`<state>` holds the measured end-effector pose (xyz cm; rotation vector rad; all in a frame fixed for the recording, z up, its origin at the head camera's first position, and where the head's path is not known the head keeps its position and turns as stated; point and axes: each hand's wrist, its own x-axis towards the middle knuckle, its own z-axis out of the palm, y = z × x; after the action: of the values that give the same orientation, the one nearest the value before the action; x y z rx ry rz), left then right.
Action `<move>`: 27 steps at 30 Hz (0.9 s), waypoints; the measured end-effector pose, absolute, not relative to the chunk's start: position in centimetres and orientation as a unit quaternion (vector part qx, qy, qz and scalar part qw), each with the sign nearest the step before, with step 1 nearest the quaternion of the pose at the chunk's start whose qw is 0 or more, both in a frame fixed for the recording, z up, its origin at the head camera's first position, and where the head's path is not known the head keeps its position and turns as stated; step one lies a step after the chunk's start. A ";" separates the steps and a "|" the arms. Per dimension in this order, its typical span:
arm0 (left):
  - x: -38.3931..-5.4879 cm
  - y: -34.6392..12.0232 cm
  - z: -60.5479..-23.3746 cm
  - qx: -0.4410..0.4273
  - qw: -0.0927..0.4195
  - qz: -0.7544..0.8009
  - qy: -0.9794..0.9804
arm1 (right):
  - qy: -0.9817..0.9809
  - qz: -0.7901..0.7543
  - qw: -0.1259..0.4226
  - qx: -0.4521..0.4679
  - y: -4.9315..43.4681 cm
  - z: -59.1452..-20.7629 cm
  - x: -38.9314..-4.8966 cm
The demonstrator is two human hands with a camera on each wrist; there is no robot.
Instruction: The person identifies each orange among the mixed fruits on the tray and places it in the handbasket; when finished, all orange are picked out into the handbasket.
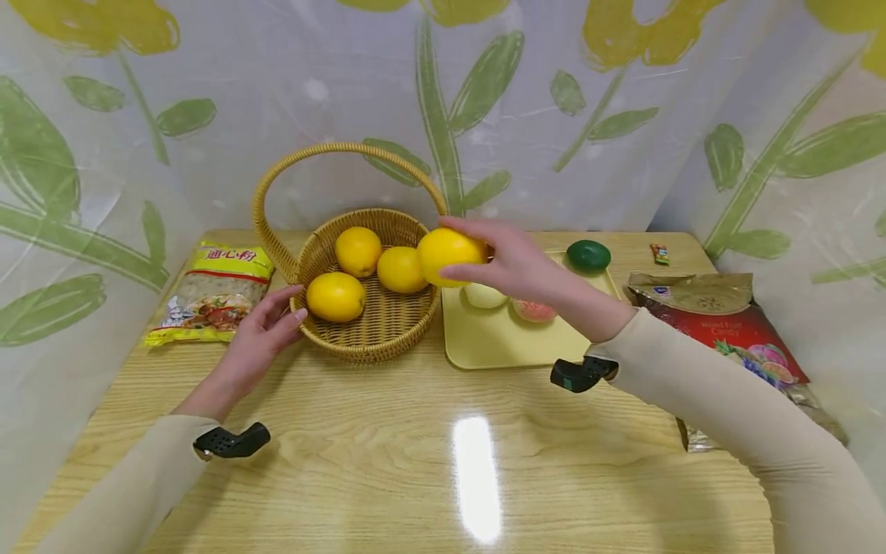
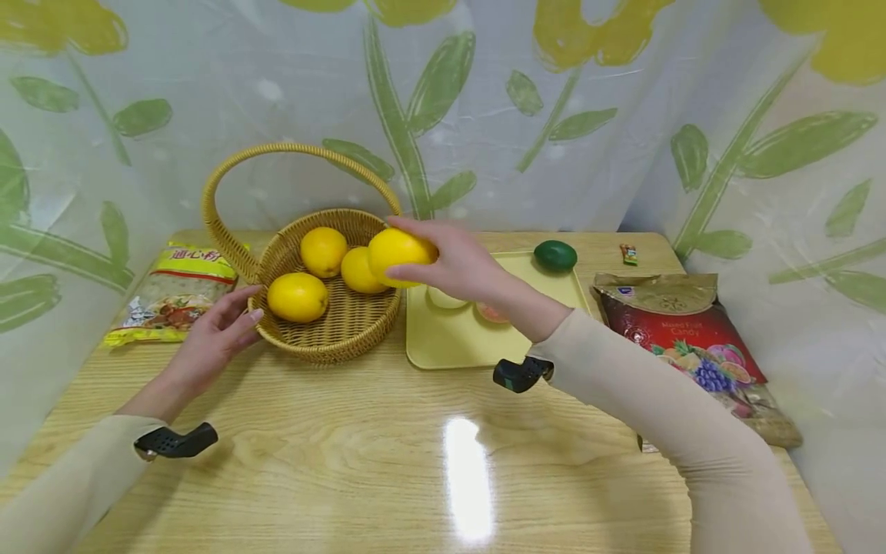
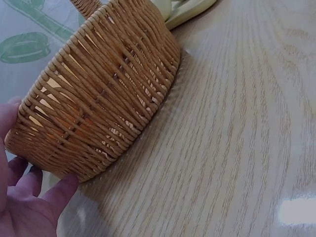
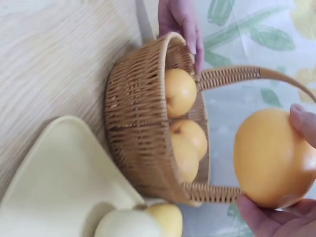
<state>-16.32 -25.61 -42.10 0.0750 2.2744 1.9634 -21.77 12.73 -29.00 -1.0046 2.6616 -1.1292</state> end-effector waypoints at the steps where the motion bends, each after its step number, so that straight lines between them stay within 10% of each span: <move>1: -16.3 -25.6 -42.1 0.024 0.069 0.652 0.755 | 0.869 -0.358 0.043 -0.338 12.1 -28.9 -21.9; 27: -16.2 -25.4 -41.9 0.025 0.066 0.655 0.753 | 0.860 -0.230 0.244 -0.384 3.5 -32.5 -25.7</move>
<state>-16.16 -25.43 -41.86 0.0758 2.2696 1.9746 -25.75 3.46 -32.50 -1.0485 2.3501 -0.6280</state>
